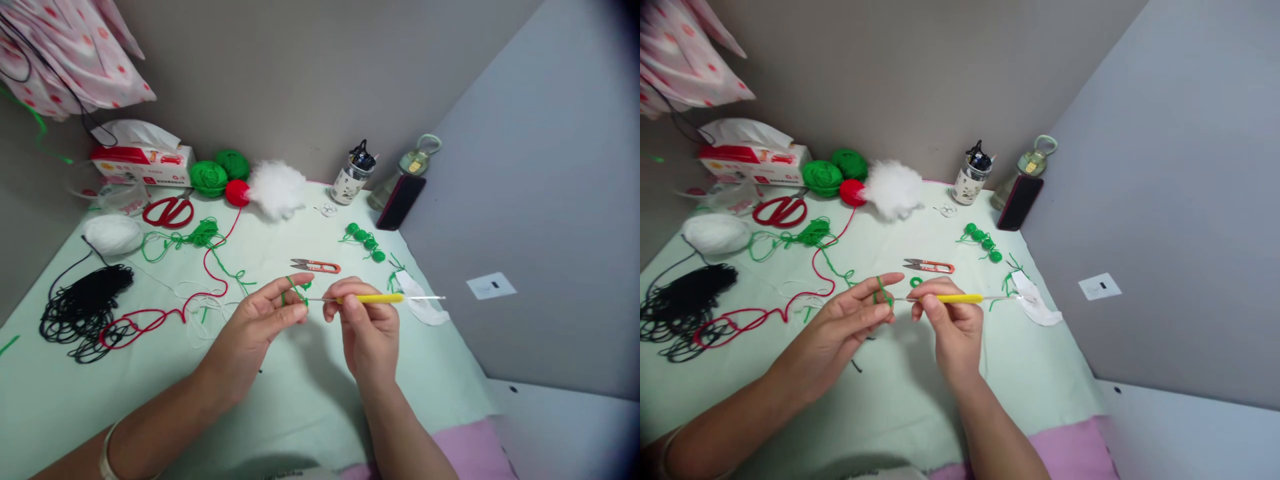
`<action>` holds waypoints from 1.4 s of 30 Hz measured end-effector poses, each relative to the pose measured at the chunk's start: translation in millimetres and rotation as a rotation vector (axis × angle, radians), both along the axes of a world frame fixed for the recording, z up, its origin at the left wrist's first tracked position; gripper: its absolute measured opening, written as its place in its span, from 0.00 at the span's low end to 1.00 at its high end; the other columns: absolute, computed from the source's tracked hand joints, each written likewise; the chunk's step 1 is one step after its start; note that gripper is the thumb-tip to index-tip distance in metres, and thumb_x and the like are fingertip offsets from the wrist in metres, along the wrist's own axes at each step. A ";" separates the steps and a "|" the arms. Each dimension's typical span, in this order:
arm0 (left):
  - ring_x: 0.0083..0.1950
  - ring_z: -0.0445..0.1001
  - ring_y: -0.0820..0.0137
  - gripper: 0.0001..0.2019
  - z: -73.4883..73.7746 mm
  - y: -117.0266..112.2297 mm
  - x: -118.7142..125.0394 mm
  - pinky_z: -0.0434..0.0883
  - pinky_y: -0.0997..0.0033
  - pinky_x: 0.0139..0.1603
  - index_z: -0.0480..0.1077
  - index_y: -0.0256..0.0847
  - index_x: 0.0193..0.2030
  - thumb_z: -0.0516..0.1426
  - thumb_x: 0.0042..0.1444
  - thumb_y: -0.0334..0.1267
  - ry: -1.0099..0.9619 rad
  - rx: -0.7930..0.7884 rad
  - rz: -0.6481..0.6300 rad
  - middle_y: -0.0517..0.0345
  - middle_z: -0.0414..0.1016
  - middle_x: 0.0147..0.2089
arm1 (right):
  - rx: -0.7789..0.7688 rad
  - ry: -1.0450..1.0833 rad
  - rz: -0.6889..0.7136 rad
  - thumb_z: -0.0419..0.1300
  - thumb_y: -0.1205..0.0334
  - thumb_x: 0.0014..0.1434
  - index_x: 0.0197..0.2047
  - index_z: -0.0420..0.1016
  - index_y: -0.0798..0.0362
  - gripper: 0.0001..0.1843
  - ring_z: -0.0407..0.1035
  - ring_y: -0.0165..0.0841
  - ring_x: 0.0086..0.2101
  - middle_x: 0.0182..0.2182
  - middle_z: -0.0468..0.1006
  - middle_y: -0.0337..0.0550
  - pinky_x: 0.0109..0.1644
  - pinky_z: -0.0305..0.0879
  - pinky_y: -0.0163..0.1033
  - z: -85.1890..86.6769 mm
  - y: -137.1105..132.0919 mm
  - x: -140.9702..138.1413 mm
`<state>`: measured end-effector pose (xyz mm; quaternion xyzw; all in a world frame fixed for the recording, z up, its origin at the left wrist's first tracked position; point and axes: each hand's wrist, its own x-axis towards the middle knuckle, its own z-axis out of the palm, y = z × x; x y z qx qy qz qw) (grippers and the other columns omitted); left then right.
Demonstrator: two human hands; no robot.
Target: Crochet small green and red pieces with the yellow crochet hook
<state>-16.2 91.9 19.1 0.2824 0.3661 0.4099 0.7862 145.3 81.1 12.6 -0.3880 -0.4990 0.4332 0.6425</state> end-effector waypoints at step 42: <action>0.48 0.77 0.67 0.15 -2.0 9.7 -8.6 0.67 0.67 0.57 0.81 0.44 0.51 0.67 0.57 0.40 -0.018 -0.024 -0.032 0.57 0.81 0.44 | 0.000 -0.065 -0.075 0.61 0.62 0.65 0.39 0.83 0.50 0.08 0.73 0.31 0.26 0.30 0.79 0.42 0.27 0.73 0.38 2.4 -0.8 5.9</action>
